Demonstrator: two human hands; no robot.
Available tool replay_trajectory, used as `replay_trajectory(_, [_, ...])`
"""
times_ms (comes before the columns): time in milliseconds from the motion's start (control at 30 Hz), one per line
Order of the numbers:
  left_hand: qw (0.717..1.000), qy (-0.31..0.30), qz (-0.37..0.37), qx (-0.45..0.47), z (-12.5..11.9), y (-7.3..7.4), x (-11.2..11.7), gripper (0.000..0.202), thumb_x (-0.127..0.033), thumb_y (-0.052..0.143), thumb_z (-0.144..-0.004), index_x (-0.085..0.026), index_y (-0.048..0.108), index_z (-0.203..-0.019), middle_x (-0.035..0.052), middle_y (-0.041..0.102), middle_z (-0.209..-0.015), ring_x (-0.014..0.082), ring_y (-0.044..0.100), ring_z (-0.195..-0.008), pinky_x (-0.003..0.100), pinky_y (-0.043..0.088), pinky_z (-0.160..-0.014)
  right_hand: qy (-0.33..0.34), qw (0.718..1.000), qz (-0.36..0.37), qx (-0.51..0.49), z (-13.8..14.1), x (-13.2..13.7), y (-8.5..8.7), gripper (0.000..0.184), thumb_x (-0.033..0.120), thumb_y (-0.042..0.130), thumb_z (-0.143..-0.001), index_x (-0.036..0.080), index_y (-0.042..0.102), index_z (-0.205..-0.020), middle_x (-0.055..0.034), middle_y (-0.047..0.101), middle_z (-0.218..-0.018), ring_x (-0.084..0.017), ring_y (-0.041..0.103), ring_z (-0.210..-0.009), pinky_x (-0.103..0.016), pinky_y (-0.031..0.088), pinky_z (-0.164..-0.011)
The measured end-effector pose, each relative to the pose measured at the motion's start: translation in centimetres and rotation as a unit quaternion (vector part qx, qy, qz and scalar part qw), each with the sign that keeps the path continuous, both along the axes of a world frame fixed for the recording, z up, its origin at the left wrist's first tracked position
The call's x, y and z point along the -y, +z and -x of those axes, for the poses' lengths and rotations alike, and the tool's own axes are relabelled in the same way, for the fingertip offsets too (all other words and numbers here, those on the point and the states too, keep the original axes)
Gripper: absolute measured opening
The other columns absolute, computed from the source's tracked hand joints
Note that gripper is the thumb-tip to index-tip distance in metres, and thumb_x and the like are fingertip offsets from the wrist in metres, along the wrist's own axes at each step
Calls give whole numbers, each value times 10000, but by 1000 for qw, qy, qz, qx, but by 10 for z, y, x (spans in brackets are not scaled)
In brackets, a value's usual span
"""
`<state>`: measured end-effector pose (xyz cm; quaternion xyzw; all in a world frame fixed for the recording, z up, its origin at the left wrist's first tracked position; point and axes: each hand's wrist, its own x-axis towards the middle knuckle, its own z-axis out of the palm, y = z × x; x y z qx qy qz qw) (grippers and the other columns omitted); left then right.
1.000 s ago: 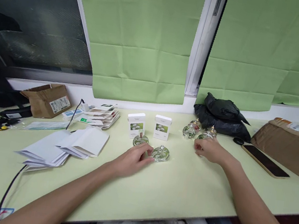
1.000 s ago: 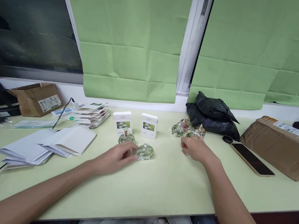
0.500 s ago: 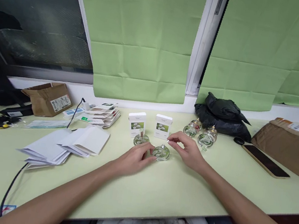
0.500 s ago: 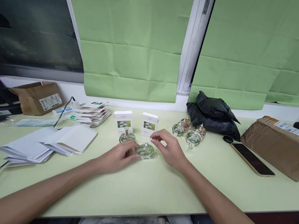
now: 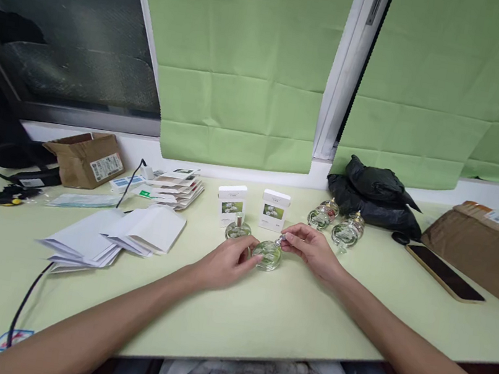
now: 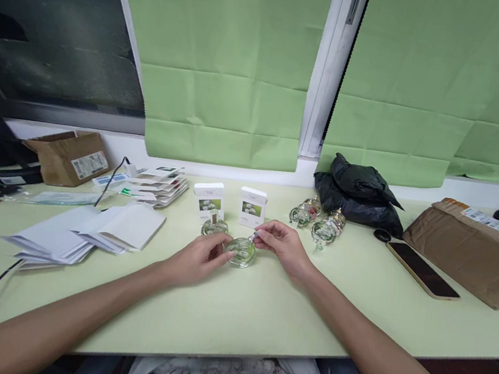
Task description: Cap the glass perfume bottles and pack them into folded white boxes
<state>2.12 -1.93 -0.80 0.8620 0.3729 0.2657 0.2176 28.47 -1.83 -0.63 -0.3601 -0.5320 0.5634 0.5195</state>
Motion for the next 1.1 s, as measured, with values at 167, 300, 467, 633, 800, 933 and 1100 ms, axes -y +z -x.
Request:
replay_trajectory(167, [1000,-3,1,4,-1,-1,1,316,-502,525,-1035,-214,623,-1118,-8,609,-779,158,550,-672,284,396,-629,-3,1000,10,-6,2,0,0,310,438,904,-774,206,783,-941,-23,744,-932,-148,681,-843,-336,590,-885])
replay_trajectory(300, [1000,-1,-1,4,-2,-2,1,300,-496,527,-1035,-216,614,-1097,-13,602,-777,155,549,-678,280,392,-632,-2,1000,13,-8,2,-1,-2,294,423,910,-769,207,784,-925,-16,736,-924,-139,670,-830,-327,582,-889])
replay_trajectory(467, [1000,-4,-3,8,-3,-1,2,290,-490,522,-1037,-210,596,-1021,-15,589,-774,150,536,-674,277,384,-627,-5,1000,-10,12,0,-2,-6,284,425,895,-790,208,787,-938,-25,745,-947,-146,675,-846,-337,572,-900])
replay_trajectory(633, [1000,-2,-1,13,-4,0,3,305,-495,517,-1041,-204,607,-1031,-18,583,-756,148,529,-660,278,372,-615,4,998,-55,41,-2,-3,-7,305,410,904,-776,222,795,-989,-35,760,-979,-172,699,-894,-353,576,-899])
replay_trajectory(800, [1000,-3,4,19,-4,2,4,306,-493,525,-1036,-200,614,-1028,-17,587,-758,146,527,-657,278,373,-610,-1,998,-56,39,-3,-3,-8,287,399,917,-757,220,800,-948,-34,762,-963,-177,706,-891,-357,594,-888])
replay_trajectory(933, [1000,-2,14,22,-5,3,5,302,-495,538,-1029,-205,620,-1025,-18,595,-762,145,530,-661,279,378,-610,2,1000,-22,20,-4,-4,-10,295,417,909,-770,210,805,-953,-31,759,-939,-156,704,-846,-341,603,-885])
replay_trajectory(1100, [999,-1,22,27,-6,3,4,299,-498,533,-1033,-211,620,-1027,-23,598,-759,140,532,-655,275,379,-602,9,999,39,-23,-5,-5,-12,278,401,923,-759,197,808,-909,-42,769,-1017,-127,709,-846,-290,609,-892])
